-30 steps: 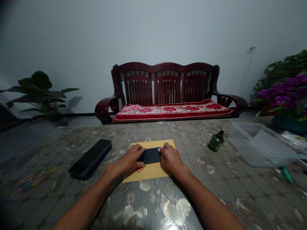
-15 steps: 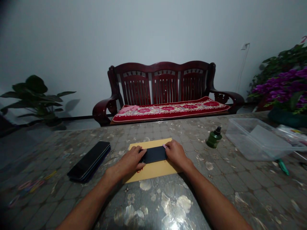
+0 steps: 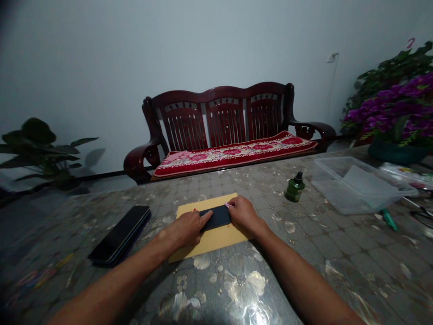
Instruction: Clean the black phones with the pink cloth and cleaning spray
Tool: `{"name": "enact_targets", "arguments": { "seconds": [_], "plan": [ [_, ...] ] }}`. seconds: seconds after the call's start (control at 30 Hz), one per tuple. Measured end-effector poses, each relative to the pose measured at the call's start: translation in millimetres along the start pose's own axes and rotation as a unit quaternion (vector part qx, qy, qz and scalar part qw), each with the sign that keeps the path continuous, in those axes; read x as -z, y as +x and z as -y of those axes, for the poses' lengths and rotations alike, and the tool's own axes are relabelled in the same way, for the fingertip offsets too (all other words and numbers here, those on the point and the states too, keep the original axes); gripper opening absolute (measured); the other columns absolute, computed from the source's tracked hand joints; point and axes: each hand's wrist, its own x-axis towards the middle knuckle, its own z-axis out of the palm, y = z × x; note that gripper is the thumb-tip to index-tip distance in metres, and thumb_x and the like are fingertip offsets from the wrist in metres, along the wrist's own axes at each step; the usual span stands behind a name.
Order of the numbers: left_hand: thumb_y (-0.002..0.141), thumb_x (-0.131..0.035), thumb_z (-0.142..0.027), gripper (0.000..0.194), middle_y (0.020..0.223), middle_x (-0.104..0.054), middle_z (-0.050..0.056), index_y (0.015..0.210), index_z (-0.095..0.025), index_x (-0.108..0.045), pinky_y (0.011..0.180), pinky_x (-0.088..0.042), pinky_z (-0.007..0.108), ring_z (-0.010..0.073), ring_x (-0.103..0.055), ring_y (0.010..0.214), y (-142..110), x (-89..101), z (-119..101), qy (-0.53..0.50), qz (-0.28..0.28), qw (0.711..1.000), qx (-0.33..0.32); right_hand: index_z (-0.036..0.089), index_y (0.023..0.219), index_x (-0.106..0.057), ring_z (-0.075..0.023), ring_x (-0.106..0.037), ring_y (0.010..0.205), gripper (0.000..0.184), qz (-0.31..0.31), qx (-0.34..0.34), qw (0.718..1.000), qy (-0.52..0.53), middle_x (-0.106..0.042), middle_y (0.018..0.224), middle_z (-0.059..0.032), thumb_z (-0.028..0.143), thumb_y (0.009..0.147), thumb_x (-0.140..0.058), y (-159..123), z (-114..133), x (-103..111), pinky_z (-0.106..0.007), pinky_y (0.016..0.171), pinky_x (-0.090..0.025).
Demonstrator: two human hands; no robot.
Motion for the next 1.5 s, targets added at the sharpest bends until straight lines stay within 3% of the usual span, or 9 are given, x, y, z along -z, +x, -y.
{"name": "enact_targets", "arguments": {
  "seconds": [0.27,0.4,0.57,0.73,0.83,0.93,1.1,1.3,1.5],
  "plan": [
    [0.063,-0.071,-0.017,0.072,0.099,-0.073,0.016,0.133,-0.019,-0.056,0.075,-0.053,0.041,0.037,-0.071,0.09,3,23.2,10,-0.013,0.026,0.999,-0.014,0.017,0.082,-0.081,-0.0193,-0.066,0.071,0.029,-0.003,-0.004,0.999,0.042,-0.076,0.076,-0.0067,0.033,0.089,-0.059,3,-7,-2,-0.026,0.059,-0.037],
    [0.072,-0.061,-0.021,0.048,0.104,-0.076,0.014,0.12,-0.021,-0.067,0.074,-0.052,0.037,0.0332,-0.072,0.092,8,35.2,24,-0.038,0.022,0.999,-0.024,0.017,0.081,-0.081,-0.0206,-0.067,0.077,0.03,-0.046,0.003,0.993,0.113,-0.076,0.079,-0.0068,0.036,0.089,-0.058,8,-13,-8,-0.026,0.067,-0.044],
    [0.083,-0.049,-0.02,0.031,0.098,-0.077,0.009,0.105,-0.022,-0.071,0.071,-0.049,0.031,0.0259,-0.073,0.087,11,30.4,38,-0.09,-0.001,0.996,-0.017,0.017,0.088,-0.08,-0.0218,-0.066,0.089,0.031,-0.153,0.04,0.968,0.195,-0.074,0.089,-0.0071,0.039,0.089,-0.059,11,-12,-11,-0.03,0.08,-0.049],
    [0.087,-0.048,-0.021,0.025,0.094,-0.077,0.008,0.098,-0.023,-0.07,0.07,-0.048,0.029,0.0247,-0.071,0.085,11,22.7,41,-0.094,-0.018,0.995,-0.004,0.017,0.085,-0.08,-0.0208,-0.065,0.085,0.03,-0.171,0.046,0.961,0.214,-0.071,0.083,-0.0058,0.04,0.089,-0.06,8,-3,-12,-0.029,0.079,-0.049],
    [0.087,-0.048,-0.02,0.023,0.089,-0.076,0.007,0.094,-0.022,-0.07,0.068,-0.046,0.027,0.0231,-0.071,0.081,11,21.2,40,-0.113,-0.017,0.993,0.0,0.017,0.089,-0.08,-0.0201,-0.064,0.08,0.029,-0.223,0.095,0.943,0.228,-0.069,0.08,-0.0058,0.038,0.089,-0.06,6,0,-13,-0.029,0.074,-0.05],
    [0.086,-0.048,-0.018,0.021,0.081,-0.075,0.006,0.088,-0.021,-0.068,0.065,-0.044,0.026,0.0212,-0.07,0.073,11,19.8,40,-0.142,-0.019,0.99,0.0,0.019,0.095,-0.08,-0.0184,-0.063,0.077,0.025,-0.257,0.187,0.928,0.193,-0.067,0.081,-0.0053,0.026,0.089,-0.057,3,4,-13,-0.028,0.072,-0.05],
    [0.087,-0.05,-0.019,0.02,0.082,-0.076,0.007,0.09,-0.02,-0.069,0.065,-0.044,0.027,0.0229,-0.07,0.076,12,15.9,41,-0.138,-0.033,0.99,0.0,0.02,0.103,-0.075,-0.0181,-0.062,0.083,0.03,-0.223,0.266,0.937,0.029,-0.062,0.088,-0.0056,0.007,0.088,-0.053,-8,13,-13,-0.027,0.076,-0.049],
    [0.088,-0.05,-0.019,0.022,0.089,-0.076,0.011,0.092,-0.018,-0.072,0.068,-0.045,0.028,0.0259,-0.071,0.081,14,11.3,42,-0.121,-0.046,0.992,0.001,0.02,0.11,-0.069,-0.0202,-0.061,0.089,0.032,-0.171,0.298,0.934,-0.095,-0.063,0.1,-0.0082,0.005,0.085,-0.057,-18,27,-20,-0.028,0.078,-0.05],
    [0.088,-0.051,-0.019,0.021,0.086,-0.075,0.009,0.092,-0.019,-0.071,0.066,-0.044,0.027,0.0231,-0.069,0.075,15,12.1,44,-0.148,-0.041,0.988,0.002,0.019,0.111,-0.07,-0.0201,-0.062,0.088,0.03,-0.204,0.269,0.934,-0.119,-0.064,0.099,-0.009,0.006,0.088,-0.055,-6,9,-5,-0.027,0.076,-0.05]
  ]
}}
